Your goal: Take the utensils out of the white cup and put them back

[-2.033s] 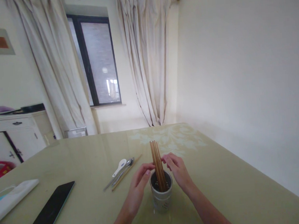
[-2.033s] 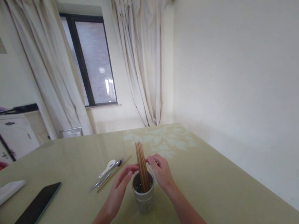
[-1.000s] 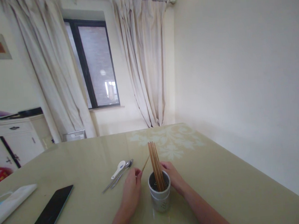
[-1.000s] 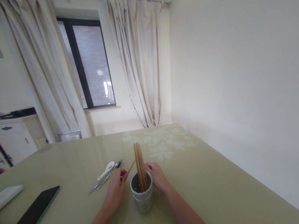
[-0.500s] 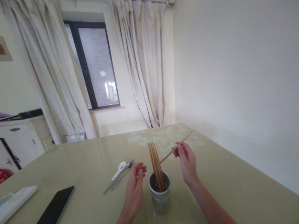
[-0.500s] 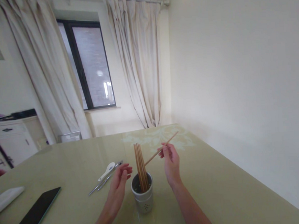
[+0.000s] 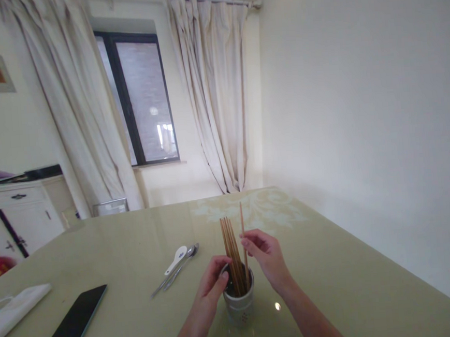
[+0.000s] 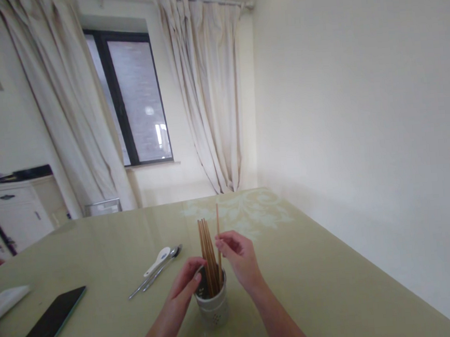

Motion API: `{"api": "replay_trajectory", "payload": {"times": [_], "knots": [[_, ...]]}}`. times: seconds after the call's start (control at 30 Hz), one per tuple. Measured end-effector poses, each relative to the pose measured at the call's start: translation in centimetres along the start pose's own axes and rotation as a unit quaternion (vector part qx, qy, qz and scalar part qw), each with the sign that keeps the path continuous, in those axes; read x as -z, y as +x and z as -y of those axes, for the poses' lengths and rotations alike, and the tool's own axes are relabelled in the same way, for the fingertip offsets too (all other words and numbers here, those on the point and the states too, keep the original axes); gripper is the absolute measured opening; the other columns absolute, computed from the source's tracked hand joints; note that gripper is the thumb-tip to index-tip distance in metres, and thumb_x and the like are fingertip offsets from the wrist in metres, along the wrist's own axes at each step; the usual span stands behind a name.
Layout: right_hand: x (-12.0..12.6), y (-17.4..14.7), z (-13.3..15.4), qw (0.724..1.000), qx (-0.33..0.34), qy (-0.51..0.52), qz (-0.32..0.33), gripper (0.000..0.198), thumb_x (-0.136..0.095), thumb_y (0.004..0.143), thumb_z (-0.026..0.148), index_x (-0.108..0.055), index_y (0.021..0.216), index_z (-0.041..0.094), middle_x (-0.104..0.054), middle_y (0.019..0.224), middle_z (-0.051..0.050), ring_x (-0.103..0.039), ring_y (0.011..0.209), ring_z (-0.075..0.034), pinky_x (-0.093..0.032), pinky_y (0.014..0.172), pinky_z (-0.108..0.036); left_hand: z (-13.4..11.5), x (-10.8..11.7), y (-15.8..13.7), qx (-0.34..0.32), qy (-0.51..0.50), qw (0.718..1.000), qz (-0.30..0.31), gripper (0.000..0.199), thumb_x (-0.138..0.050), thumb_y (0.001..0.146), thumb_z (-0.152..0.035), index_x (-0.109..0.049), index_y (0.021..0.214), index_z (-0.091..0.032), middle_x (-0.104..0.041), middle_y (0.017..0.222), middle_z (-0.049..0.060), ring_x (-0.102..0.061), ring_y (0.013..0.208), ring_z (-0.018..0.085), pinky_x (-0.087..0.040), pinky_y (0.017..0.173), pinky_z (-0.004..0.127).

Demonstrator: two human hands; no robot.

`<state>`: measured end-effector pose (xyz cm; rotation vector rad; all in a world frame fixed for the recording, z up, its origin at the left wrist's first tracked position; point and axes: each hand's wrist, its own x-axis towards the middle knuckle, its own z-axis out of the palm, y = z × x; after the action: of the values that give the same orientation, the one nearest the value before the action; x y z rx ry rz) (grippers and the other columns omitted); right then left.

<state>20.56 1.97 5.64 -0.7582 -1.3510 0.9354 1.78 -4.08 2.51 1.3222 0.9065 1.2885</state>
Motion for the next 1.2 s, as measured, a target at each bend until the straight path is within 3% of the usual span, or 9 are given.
{"api": "replay_trajectory", "payload": {"times": [0.17, 0.57, 0.67, 0.73, 0.8, 0.9, 1.0, 1.07, 1.2], "knots": [[-0.5, -0.4, -0.6, 0.995, -0.004, -0.095, 0.042, 0.037, -0.077, 0.088, 0.055, -0.077, 0.079, 0.019, -0.071, 0.071, -0.002, -0.060, 0.066, -0.018, -0.048, 0.063, -0.029, 0.0, 0.1, 0.1, 0.003, 0.005, 1.000, 0.000, 0.038, -0.071, 0.093, -0.054, -0.073, 0.119, -0.027, -0.073, 0.125, 0.004, -0.062, 0.125, 0.028, -0.051, 0.103, 0.034], [-0.2, -0.2, -1.3, 0.992, -0.018, -0.102, 0.074, 0.035, -0.078, 0.086, 0.052, -0.077, 0.081, 0.018, -0.069, 0.072, -0.002, -0.058, 0.064, -0.017, -0.044, 0.061, -0.028, -0.4, -0.3, 0.0, -0.017, 0.050, 0.999, -0.001, 0.040, -0.065, 0.095, -0.061, -0.074, 0.113, -0.026, -0.075, 0.118, 0.004, -0.066, 0.119, 0.027, -0.053, 0.101, 0.035], [-0.1, -0.2, -1.5, 0.990, -0.030, -0.108, 0.084, 0.037, -0.079, 0.084, 0.054, -0.077, 0.080, 0.017, -0.067, 0.073, -0.001, -0.056, 0.064, -0.016, -0.042, 0.059, -0.028, -0.6, 0.6, 0.4, -0.041, 0.067, 0.997, -0.014, 0.037, -0.055, 0.101, -0.058, -0.070, 0.112, -0.026, -0.074, 0.124, 0.005, -0.065, 0.122, 0.027, -0.052, 0.104, 0.037], [0.0, -0.2, -1.9, 0.990, -0.036, -0.104, 0.084, 0.040, -0.079, 0.084, 0.057, -0.076, 0.079, 0.017, -0.065, 0.071, -0.001, -0.054, 0.064, -0.016, -0.041, 0.059, -0.028, -0.5, 2.2, 1.1, -0.060, 0.118, 0.989, -0.062, 0.038, -0.046, 0.104, -0.055, -0.068, 0.107, -0.024, -0.074, 0.126, 0.008, -0.066, 0.122, 0.027, -0.053, 0.102, 0.040], [0.0, -0.1, -2.3, 0.991, -0.043, -0.090, 0.086, 0.045, -0.078, 0.084, 0.062, -0.074, 0.077, 0.018, -0.061, 0.068, 0.001, -0.051, 0.063, -0.016, -0.039, 0.057, -0.027, -0.1, 4.5, 1.8, -0.067, 0.254, 0.955, -0.139, 0.039, -0.043, 0.104, -0.051, -0.069, 0.102, -0.023, -0.076, 0.116, 0.011, -0.069, 0.111, 0.029, -0.055, 0.094, 0.042], [-0.1, 0.0, -2.7, 0.993, -0.039, -0.062, 0.088, 0.051, -0.074, 0.086, 0.068, -0.072, 0.078, 0.018, -0.057, 0.066, 0.001, -0.048, 0.062, -0.015, -0.037, 0.056, -0.026, 0.9, 7.8, 2.4, -0.038, 0.545, 0.816, -0.190, 0.030, -0.045, 0.101, -0.032, -0.073, 0.098, -0.019, -0.076, 0.110, 0.013, -0.068, 0.105, 0.030, -0.051, 0.098, 0.046], [-0.2, -0.1, -2.5, 0.995, -0.031, -0.045, 0.083, 0.052, -0.070, 0.089, 0.069, -0.072, 0.082, 0.018, -0.057, 0.067, 0.001, -0.048, 0.061, -0.015, -0.037, 0.056, -0.027, 1.6, 9.6, 2.2, 0.032, 0.695, 0.699, -0.164, 0.031, -0.045, 0.103, -0.023, -0.075, 0.103, -0.018, -0.075, 0.113, 0.012, -0.067, 0.111, 0.030, -0.050, 0.098, 0.044], [-0.2, -0.1, -2.2, 0.996, -0.025, -0.036, 0.075, 0.052, -0.069, 0.090, 0.070, -0.073, 0.084, 0.018, -0.058, 0.068, 0.001, -0.050, 0.061, -0.015, -0.039, 0.057, -0.027, 1.8, 9.9, 2.0, 0.061, 0.731, 0.662, -0.154, 0.030, -0.046, 0.104, -0.022, -0.075, 0.110, -0.017, -0.074, 0.117, 0.012, -0.067, 0.114, 0.029, -0.050, 0.097, 0.042], [0.0, -0.1, -2.3, 0.999, -0.010, -0.026, 0.047, 0.055, -0.065, 0.091, 0.073, -0.075, 0.088, 0.019, -0.062, 0.070, -0.001, -0.052, 0.061, -0.017, -0.041, 0.056, -0.028, 1.9, 10.1, 1.8, 0.077, 0.754, 0.630, -0.166, 0.032, -0.045, 0.106, -0.022, -0.073, 0.119, -0.018, -0.073, 0.120, 0.012, -0.067, 0.115, 0.028, -0.050, 0.095, 0.039]]}}
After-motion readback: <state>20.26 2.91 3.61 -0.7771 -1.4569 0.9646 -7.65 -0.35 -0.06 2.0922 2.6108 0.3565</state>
